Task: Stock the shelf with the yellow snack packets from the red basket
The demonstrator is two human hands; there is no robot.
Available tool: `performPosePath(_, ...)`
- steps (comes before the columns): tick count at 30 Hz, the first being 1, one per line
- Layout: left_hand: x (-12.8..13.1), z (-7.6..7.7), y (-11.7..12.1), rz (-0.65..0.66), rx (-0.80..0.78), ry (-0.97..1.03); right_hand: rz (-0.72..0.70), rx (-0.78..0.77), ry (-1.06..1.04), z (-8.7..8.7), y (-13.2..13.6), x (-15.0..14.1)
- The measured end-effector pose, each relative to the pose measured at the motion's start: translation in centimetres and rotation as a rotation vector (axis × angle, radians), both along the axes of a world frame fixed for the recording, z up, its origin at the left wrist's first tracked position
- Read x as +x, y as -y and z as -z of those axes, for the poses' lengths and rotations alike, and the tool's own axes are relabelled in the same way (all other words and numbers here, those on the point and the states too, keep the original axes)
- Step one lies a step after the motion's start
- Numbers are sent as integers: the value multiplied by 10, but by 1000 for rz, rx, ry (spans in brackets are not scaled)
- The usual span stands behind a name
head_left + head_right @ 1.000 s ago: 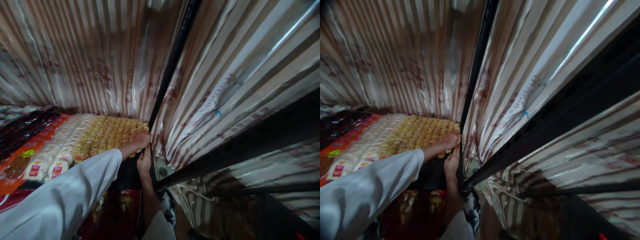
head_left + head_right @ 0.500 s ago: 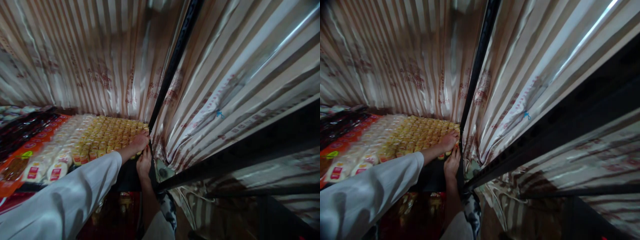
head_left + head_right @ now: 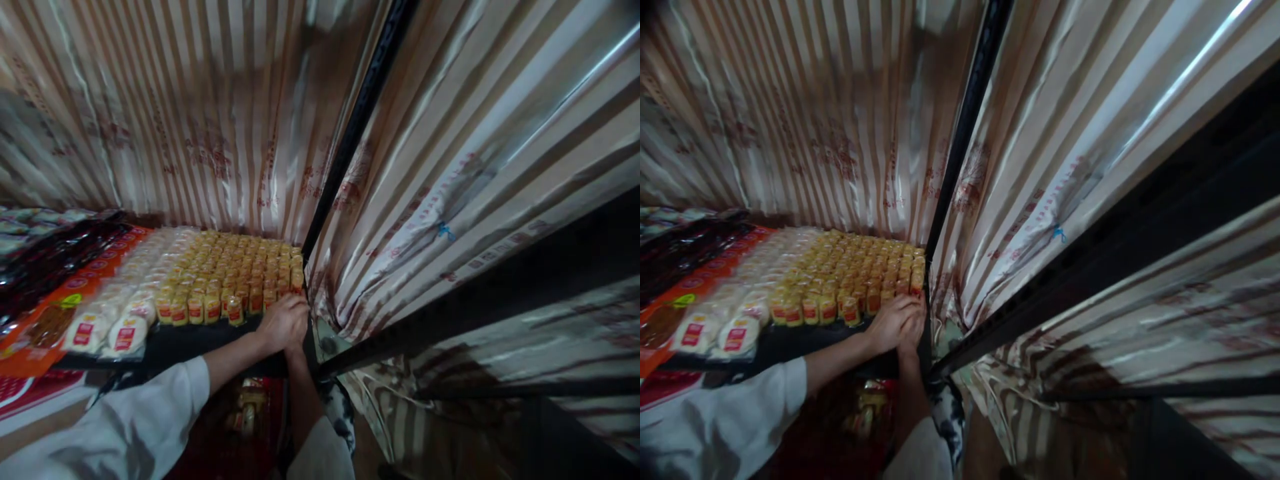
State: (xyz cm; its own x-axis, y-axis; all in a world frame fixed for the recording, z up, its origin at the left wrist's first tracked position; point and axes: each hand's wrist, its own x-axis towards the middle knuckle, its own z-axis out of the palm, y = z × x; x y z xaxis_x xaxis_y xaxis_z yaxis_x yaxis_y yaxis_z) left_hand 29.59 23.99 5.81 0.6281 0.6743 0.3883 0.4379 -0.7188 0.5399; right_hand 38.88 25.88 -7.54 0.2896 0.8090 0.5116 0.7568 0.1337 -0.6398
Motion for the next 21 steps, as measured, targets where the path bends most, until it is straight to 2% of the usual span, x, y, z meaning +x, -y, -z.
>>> performPosePath(2,-16,13,31,9,-38,74,35,-17,-27,-3,2,0)
performPosePath(5,-44,37,73,-19,-144,82,36,-13,-60,-17,10,-4)
performPosePath(9,-83,61,112,-50,-334,23,-24,-21,-73,-41,20,-10)
performPosePath(12,-112,75,129,-88,-460,4,-62,-42,-68,-54,29,-14)
performPosePath(14,-129,86,136,-168,-540,2,-90,-14,-87,-60,42,-20)
performPosePath(18,-155,118,144,-372,-758,-126,-209,59,-238,-64,89,-44)
performPosePath(19,-160,127,145,-414,-834,-170,-275,24,-282,-61,103,-52)
performPosePath(21,-169,146,143,-509,-1000,-220,-429,-184,-303,-50,131,-70)
